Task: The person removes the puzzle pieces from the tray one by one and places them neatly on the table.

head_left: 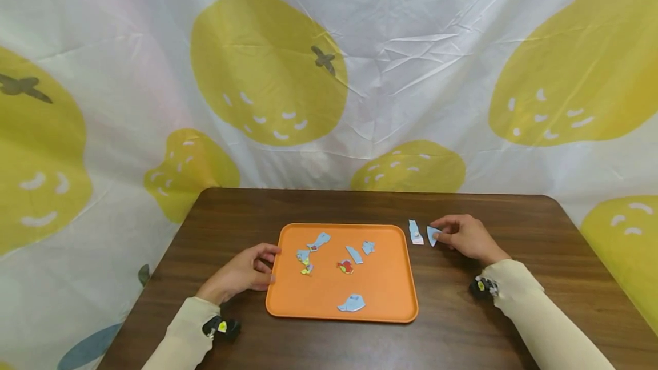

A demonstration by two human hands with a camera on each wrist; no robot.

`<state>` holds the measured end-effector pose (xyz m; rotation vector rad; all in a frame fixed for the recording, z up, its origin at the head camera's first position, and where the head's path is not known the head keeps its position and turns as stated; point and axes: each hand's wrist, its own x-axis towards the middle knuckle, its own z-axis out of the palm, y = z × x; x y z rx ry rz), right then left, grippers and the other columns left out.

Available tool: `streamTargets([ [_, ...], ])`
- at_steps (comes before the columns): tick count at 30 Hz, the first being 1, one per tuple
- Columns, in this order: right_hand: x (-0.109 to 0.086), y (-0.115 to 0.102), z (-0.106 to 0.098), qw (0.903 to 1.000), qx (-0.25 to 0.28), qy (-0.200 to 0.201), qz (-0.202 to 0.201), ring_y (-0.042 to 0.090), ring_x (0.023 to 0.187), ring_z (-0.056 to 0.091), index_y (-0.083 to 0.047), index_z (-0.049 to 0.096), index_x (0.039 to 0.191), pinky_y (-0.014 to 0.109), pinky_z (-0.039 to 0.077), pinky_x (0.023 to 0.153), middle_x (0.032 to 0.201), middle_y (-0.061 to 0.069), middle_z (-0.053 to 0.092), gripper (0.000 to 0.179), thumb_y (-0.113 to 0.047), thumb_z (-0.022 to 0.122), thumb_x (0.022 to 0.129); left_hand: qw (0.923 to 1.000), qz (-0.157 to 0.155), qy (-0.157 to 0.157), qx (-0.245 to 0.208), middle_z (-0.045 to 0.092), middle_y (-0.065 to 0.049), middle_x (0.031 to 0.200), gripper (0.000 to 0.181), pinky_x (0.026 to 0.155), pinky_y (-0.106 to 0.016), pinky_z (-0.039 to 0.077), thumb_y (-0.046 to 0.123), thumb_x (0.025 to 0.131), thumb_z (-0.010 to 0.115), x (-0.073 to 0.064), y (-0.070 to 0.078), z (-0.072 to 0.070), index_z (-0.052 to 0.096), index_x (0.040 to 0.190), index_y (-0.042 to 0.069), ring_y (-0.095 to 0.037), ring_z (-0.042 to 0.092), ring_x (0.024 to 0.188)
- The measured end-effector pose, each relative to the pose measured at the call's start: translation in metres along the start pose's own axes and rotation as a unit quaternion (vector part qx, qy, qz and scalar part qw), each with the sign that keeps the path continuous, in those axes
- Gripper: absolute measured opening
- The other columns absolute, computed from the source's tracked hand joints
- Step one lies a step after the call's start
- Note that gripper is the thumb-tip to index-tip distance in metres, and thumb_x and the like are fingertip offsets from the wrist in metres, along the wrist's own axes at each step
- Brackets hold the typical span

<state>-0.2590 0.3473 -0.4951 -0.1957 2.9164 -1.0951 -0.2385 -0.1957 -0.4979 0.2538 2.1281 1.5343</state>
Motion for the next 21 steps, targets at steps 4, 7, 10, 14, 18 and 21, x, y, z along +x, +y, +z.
streamTargets([
  [4, 0.0006, -0.0024, -0.0012, 0.9999, -0.014, 0.006, -0.002, 0.013, 0.062, 0.06, -0.008, 0.079, 0.115, 0.029, 0.047, 0.06, 0.079, 0.002, 0.073, 0.025, -0.024, 0.078, 0.096, 1.0, 0.002, 0.001, 0.0, 0.05, -0.022, 0.133, 0.067, 0.08, -0.042, 0.064, -0.003, 0.09, 0.078, -0.0003, 0.0006, -0.0003, 0.051, 0.15, 0.003, -0.026, 0.061, 0.1],
  [7, 0.0009, -0.003, -0.0012, 0.9997, -0.019, 0.012, 0.004, 0.012, 0.061, 0.061, -0.009, 0.079, 0.106, 0.028, 0.047, 0.058, 0.079, 0.001, 0.073, 0.02, -0.026, 0.079, 0.095, 1.0, 0.002, 0.002, -0.001, 0.05, -0.022, 0.132, 0.067, 0.08, -0.042, 0.064, -0.004, 0.09, 0.078, -0.0007, 0.0007, -0.0003, 0.051, 0.15, 0.003, -0.025, 0.06, 0.099],
  [10, 0.0008, -0.0038, -0.0009, 0.9996, -0.021, 0.017, 0.01, 0.012, 0.061, 0.062, -0.01, 0.079, 0.098, 0.027, 0.048, 0.057, 0.08, 0.0, 0.074, 0.018, -0.027, 0.081, 0.093, 1.0, 0.003, 0.003, -0.002, 0.05, -0.022, 0.132, 0.067, 0.08, -0.042, 0.064, -0.004, 0.09, 0.078, -0.001, 0.0007, 0.0002, 0.051, 0.15, 0.003, -0.025, 0.06, 0.099],
  [14, 0.0008, -0.0032, -0.0007, 0.9996, -0.02, 0.016, 0.013, 0.013, 0.063, 0.063, -0.009, 0.078, 0.099, 0.028, 0.048, 0.058, 0.081, 0.001, 0.074, 0.019, -0.026, 0.082, 0.092, 1.0, 0.003, 0.002, -0.004, 0.05, -0.022, 0.133, 0.068, 0.08, -0.042, 0.064, -0.004, 0.089, 0.078, -0.0007, 0.0005, 0.0009, 0.051, 0.151, 0.003, -0.025, 0.06, 0.099],
  [18, 0.0, -0.0019, -0.0003, 0.9996, -0.017, 0.011, 0.02, 0.014, 0.064, 0.063, -0.008, 0.076, 0.104, 0.028, 0.049, 0.059, 0.083, 0.002, 0.074, 0.022, -0.027, 0.081, 0.093, 1.0, 0.002, 0.001, -0.004, 0.051, -0.022, 0.132, 0.069, 0.08, -0.041, 0.064, -0.003, 0.089, 0.079, 0.0, -0.0004, 0.0012, 0.05, 0.151, 0.004, -0.026, 0.06, 0.099],
  [21, -0.0007, -0.0009, -0.0005, 0.9996, -0.015, 0.009, 0.021, 0.014, 0.066, 0.064, -0.008, 0.076, 0.107, 0.029, 0.05, 0.06, 0.085, 0.002, 0.073, 0.024, -0.027, 0.08, 0.093, 1.0, 0.001, 0.001, -0.004, 0.051, -0.021, 0.132, 0.069, 0.079, -0.042, 0.064, -0.004, 0.089, 0.079, 0.0002, -0.0009, 0.001, 0.05, 0.151, 0.003, -0.026, 0.06, 0.099],
])
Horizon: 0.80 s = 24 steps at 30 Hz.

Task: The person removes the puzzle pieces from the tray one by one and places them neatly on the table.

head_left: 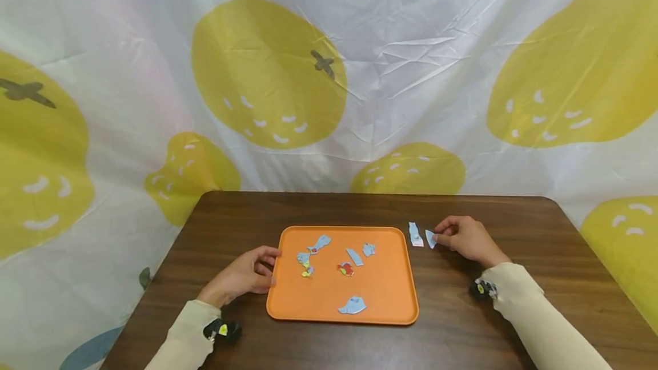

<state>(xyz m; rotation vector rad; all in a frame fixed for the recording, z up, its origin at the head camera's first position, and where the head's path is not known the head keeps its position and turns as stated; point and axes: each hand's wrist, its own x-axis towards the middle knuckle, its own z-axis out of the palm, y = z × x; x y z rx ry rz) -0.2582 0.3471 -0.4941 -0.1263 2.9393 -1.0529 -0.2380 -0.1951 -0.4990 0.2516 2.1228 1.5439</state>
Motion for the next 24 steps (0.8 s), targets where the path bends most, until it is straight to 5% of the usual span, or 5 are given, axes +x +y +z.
streamTargets([
  [24, -0.008, -0.04, 0.027, 0.9971, 0.053, 0.001, -0.054, 0.017, 0.067, 0.068, -0.01, 0.076, 0.11, 0.027, 0.05, 0.06, 0.081, 0.0, 0.074, 0.022, -0.025, 0.079, 0.095, 1.0, 0.005, -0.005, -0.002, 0.049, -0.023, 0.134, 0.069, 0.081, -0.042, 0.064, -0.003, 0.089, 0.078, 0.0, -0.001, -0.002, 0.049, 0.151, 0.002, -0.026, 0.061, 0.101],
])
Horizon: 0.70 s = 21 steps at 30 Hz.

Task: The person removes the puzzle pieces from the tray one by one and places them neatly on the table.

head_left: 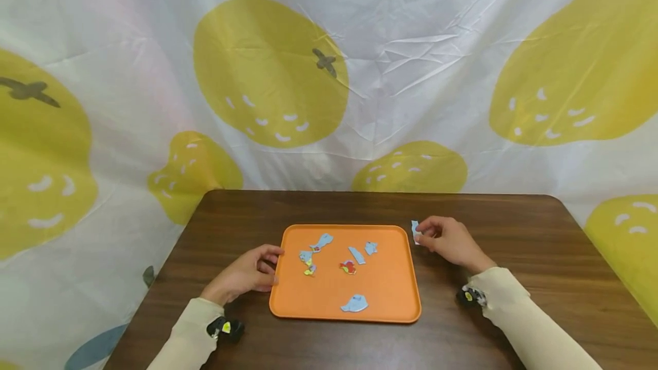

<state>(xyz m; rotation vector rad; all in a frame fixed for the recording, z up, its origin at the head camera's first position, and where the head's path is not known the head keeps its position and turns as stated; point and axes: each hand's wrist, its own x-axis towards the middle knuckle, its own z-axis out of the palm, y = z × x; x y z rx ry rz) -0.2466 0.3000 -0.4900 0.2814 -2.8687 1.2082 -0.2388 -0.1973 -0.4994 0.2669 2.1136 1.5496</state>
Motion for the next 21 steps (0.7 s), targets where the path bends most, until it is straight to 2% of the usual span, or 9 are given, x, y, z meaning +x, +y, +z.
streamTargets([
  [12, -0.008, -0.026, 0.016, 0.9985, -0.002, -0.015, -0.052, 0.009, 0.069, 0.061, -0.01, 0.077, 0.108, 0.025, 0.049, 0.061, 0.082, -0.004, 0.072, 0.018, -0.018, 0.081, 0.093, 0.9999, -0.001, 0.01, 0.006, 0.05, -0.022, 0.134, 0.068, 0.081, -0.042, 0.064, -0.004, 0.088, 0.078, 0.001, -0.001, 0.0, 0.051, 0.15, 0.004, -0.026, 0.06, 0.101],
  [21, -0.018, -0.042, 0.03, 0.9905, 0.011, -0.059, -0.124, 0.004, 0.071, 0.063, -0.006, 0.075, 0.106, 0.024, 0.054, 0.067, 0.081, -0.007, 0.07, 0.02, -0.014, 0.083, 0.09, 0.9998, -0.003, 0.015, 0.009, 0.05, -0.021, 0.132, 0.067, 0.08, -0.042, 0.065, -0.006, 0.088, 0.078, 0.002, -0.003, 0.001, 0.053, 0.149, 0.004, -0.026, 0.06, 0.1],
])
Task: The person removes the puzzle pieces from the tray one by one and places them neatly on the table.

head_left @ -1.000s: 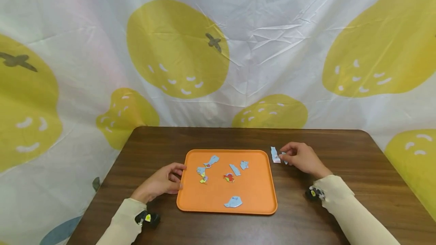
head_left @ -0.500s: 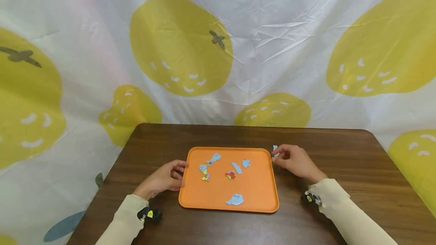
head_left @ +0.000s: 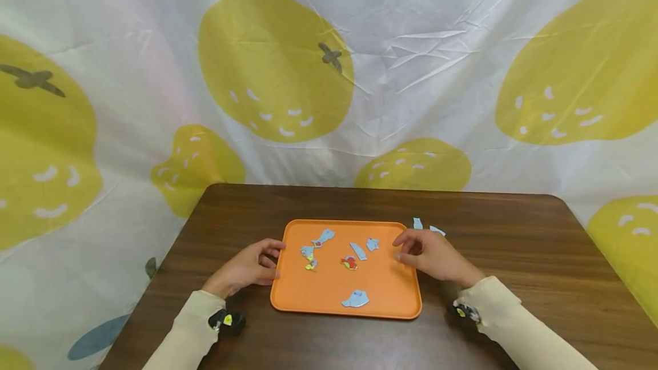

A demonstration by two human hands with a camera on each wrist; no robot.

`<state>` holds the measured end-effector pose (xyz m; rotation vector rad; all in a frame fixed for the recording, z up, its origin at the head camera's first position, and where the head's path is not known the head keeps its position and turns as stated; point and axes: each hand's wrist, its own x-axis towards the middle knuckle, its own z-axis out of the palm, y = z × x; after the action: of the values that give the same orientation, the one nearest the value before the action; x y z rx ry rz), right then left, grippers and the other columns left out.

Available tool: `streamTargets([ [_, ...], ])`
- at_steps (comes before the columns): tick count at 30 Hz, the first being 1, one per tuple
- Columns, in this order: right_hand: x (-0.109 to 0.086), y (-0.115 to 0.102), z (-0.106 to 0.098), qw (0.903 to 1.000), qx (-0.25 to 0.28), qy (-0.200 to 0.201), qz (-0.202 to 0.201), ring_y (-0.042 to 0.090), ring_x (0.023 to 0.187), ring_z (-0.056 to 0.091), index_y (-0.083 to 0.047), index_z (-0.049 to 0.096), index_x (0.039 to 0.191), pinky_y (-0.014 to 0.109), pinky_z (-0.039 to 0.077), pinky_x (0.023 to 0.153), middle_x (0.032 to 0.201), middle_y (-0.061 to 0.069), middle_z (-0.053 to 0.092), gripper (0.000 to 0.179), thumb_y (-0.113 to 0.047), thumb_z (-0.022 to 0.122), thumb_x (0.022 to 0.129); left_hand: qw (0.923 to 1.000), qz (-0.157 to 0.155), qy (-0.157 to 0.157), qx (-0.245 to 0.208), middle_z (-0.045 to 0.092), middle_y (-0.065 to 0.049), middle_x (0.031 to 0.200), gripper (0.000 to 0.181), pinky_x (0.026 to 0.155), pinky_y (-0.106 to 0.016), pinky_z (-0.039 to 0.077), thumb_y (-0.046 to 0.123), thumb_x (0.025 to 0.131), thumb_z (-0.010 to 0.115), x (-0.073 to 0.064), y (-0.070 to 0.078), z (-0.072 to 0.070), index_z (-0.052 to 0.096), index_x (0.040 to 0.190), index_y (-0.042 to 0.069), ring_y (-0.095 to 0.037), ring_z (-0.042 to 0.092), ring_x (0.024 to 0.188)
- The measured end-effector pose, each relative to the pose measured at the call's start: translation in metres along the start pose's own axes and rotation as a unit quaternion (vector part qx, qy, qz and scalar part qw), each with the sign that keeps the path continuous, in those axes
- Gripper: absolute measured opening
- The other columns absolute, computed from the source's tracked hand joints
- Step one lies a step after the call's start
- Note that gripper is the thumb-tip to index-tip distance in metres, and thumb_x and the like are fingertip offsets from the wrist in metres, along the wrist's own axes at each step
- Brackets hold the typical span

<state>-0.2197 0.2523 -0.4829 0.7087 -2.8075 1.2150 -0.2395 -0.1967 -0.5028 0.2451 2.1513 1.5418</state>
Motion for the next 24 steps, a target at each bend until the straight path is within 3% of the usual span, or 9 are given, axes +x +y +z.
streamTargets([
  [10, 0.004, -0.019, 0.013, 0.9956, 0.029, -0.084, -0.029, 0.006, 0.076, 0.067, -0.007, 0.073, 0.114, 0.026, 0.058, 0.073, 0.087, -0.006, 0.072, 0.026, -0.021, 0.081, 0.094, 1.0, 0.002, 0.002, 0.0, 0.05, -0.02, 0.131, 0.067, 0.079, -0.04, 0.065, -0.008, 0.087, 0.079, 0.001, -0.001, 0.0, 0.053, 0.148, 0.004, -0.025, 0.059, 0.099],
  [17, 0.009, -0.03, 0.025, 0.9856, 0.056, -0.144, -0.068, 0.007, 0.087, 0.067, -0.007, 0.071, 0.121, 0.029, 0.06, 0.079, 0.095, 0.002, 0.074, 0.031, -0.017, 0.081, 0.094, 1.0, 0.005, -0.004, 0.0, 0.049, -0.021, 0.13, 0.068, 0.079, -0.04, 0.065, -0.006, 0.088, 0.078, 0.001, 0.001, 0.0, 0.052, 0.15, 0.003, -0.025, 0.059, 0.1],
  [24, 0.011, -0.042, 0.036, 0.9764, 0.071, -0.191, -0.072, 0.008, 0.088, 0.069, -0.009, 0.072, 0.124, 0.029, 0.06, 0.079, 0.103, 0.009, 0.075, 0.036, -0.016, 0.084, 0.091, 0.9999, 0.012, -0.009, -0.002, 0.049, -0.023, 0.132, 0.069, 0.08, -0.041, 0.065, -0.006, 0.089, 0.078, -0.001, 0.004, 0.0, 0.05, 0.151, 0.002, -0.025, 0.059, 0.101],
])
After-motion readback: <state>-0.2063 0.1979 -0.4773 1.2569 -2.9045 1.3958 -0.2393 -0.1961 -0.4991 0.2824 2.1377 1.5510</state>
